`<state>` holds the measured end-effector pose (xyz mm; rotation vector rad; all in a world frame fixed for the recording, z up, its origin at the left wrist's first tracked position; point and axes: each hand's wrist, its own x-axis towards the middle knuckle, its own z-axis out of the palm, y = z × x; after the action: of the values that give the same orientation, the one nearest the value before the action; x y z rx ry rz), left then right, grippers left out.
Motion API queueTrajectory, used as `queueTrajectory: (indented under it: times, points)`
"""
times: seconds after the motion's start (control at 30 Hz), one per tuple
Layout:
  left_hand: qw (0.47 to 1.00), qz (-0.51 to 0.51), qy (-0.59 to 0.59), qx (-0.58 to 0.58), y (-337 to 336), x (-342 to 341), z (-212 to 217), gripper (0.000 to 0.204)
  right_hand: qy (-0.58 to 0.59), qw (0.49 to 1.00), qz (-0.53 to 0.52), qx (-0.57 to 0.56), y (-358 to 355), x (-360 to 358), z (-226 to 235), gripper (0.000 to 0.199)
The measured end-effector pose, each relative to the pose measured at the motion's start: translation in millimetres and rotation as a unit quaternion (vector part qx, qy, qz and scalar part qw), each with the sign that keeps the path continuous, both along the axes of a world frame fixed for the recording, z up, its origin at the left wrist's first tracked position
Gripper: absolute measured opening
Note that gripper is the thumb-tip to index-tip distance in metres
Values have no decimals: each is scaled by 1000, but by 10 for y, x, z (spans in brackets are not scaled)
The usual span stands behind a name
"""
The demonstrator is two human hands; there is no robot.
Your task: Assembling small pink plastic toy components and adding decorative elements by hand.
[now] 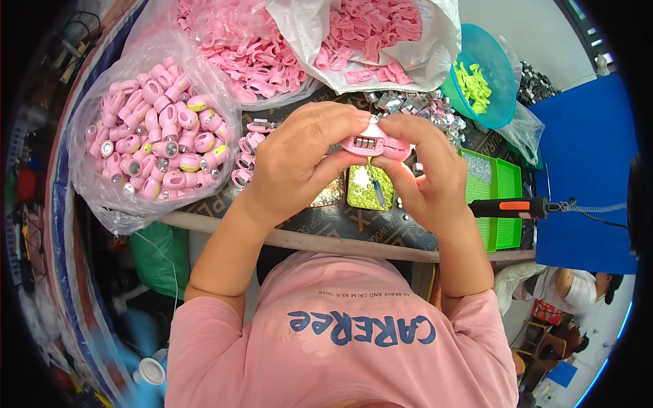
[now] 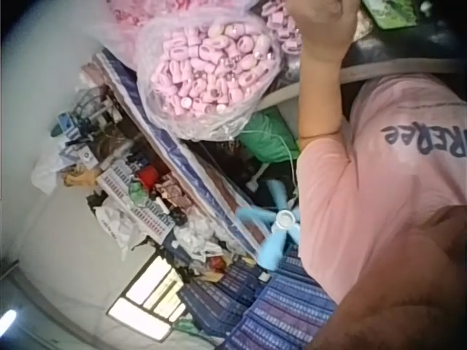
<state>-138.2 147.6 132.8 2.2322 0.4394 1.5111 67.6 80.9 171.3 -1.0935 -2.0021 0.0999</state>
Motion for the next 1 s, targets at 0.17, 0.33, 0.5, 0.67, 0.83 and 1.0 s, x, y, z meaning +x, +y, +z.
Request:
queueTrajectory:
  times: [0.17,0.33,0.5,0.67,0.83,1.0]
  points:
    - [999,3,38,13,-33,13,47,44,-15,1000,12,14,4,13,44,40]
    - [999,-7,36,-20,-28,-36,81,43,20,999,40,-17,-6,44,68,44]
    - [998,-19,55,-16,-31,-1,106,47,25,998,53,13,1,38,2,47]
    - [1000,-18,24,4,-47,5,81,48,27,997,61,45,28,14,26,50]
    - [979,-131,-77,-138,4,-22,-69,43,119,979,92,-134,-82,65,188,68]
    - [942,-224,-138,-210,27,3,-78,42,238,957,121,-115,-29,46,56,68]
